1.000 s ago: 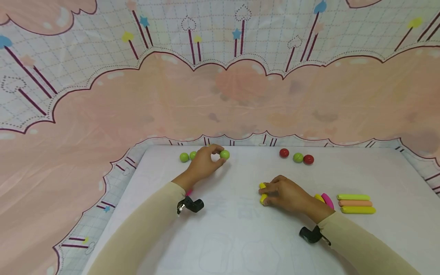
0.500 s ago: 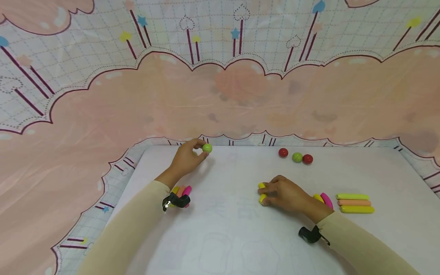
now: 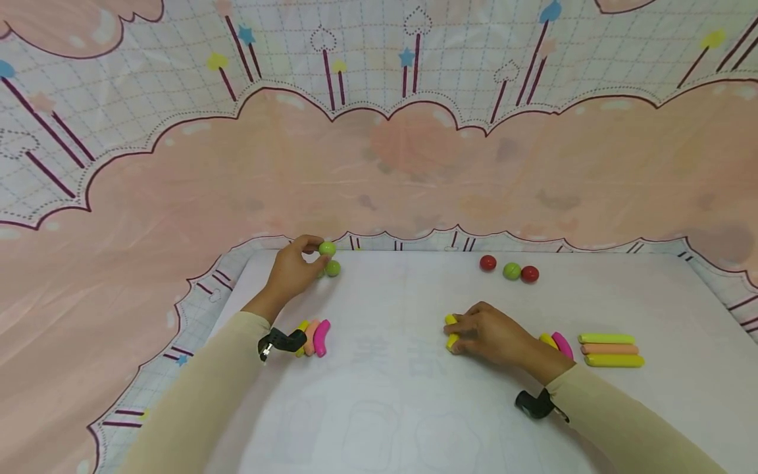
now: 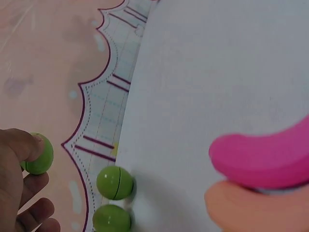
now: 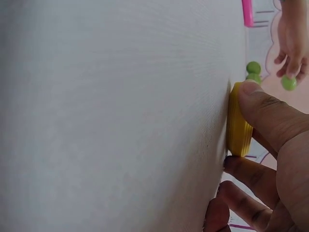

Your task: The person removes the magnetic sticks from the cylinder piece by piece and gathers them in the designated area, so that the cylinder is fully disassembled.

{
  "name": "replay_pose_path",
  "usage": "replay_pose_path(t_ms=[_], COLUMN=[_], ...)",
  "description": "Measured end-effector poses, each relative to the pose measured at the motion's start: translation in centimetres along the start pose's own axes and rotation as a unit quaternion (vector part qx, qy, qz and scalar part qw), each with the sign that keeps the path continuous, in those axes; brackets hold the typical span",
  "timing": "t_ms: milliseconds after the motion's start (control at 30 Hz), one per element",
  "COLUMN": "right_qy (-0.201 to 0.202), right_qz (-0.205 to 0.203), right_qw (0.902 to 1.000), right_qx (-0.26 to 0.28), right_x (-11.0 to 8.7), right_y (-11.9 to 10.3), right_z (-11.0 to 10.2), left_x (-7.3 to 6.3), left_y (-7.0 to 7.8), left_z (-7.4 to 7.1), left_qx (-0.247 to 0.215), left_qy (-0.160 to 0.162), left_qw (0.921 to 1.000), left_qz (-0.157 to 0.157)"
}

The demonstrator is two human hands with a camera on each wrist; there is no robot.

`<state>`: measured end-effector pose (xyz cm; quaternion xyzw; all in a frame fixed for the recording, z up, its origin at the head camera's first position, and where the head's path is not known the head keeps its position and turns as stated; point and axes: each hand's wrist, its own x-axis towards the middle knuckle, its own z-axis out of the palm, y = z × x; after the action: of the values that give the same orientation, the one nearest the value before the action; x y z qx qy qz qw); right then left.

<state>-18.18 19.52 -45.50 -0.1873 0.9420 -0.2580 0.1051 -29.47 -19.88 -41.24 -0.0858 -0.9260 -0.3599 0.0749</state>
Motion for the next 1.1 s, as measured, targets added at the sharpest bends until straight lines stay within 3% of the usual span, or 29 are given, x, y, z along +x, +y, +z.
replay_pose_path(t_ms=[467, 667, 1100], right_qy=[0.004, 0.004, 0.006], right_qz=[0.005, 0.008, 0.015], right_qw=[0.9999, 0.9999, 0.9999], right_qx=[0.009, 0.006, -0.001], right_x=[-0.1, 0.0, 0.0], right_y=[0.0, 0.0, -0.2], right_z=[0.1, 0.2, 0.3], left_x=[-0.1, -0.3, -1.0], left_y=[-3.0, -4.5, -6.7], left_z=[-1.7, -1.8, -1.6], left_qx=[0.004, 0.007, -0.007], left_qy=[0.030, 0.038, 0.013], left_qw=[0.9992, 0.9979, 0.9949], left_qz=[-0.025, -0.051, -0.099])
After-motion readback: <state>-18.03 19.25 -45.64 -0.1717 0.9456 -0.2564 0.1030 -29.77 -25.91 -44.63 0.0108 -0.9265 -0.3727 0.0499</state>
